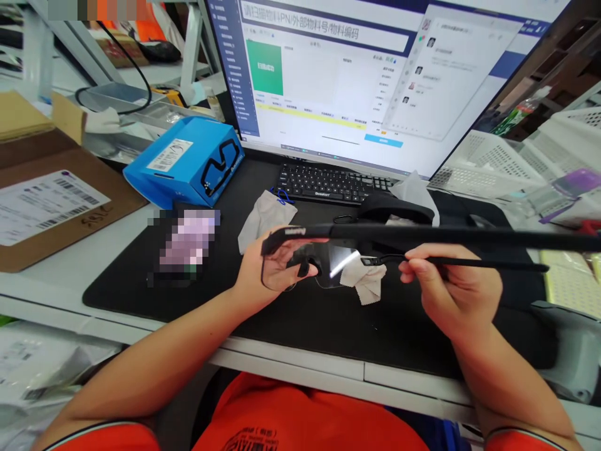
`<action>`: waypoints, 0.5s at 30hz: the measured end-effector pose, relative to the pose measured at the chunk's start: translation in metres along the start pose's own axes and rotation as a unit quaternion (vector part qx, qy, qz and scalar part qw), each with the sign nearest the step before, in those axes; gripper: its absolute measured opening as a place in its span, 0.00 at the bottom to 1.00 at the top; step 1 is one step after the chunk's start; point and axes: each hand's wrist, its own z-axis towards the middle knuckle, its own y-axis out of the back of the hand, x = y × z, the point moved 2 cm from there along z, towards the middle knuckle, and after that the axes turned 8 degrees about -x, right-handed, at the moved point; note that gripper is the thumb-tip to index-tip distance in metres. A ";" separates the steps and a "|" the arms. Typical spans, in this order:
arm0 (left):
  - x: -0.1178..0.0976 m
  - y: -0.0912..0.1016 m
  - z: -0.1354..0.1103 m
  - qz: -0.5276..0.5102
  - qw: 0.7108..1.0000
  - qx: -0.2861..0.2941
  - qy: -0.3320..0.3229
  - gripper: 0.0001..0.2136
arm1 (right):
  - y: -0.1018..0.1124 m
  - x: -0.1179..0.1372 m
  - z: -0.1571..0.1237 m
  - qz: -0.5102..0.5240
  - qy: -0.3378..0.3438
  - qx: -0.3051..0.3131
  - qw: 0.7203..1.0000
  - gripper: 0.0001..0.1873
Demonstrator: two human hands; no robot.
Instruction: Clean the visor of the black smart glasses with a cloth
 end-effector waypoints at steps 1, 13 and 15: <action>0.000 0.001 -0.001 0.008 1.000 -0.009 -0.004 0.18 | -0.002 -0.001 0.000 0.006 0.010 0.004 1.000 0.03; -0.005 -0.006 -0.004 0.023 0.988 -0.042 -0.145 0.18 | -0.005 0.006 0.006 0.002 0.087 0.042 0.995 0.05; -0.004 -0.007 -0.005 0.020 0.990 -0.039 -0.134 0.18 | -0.001 0.009 0.011 -0.024 0.105 0.055 0.993 0.06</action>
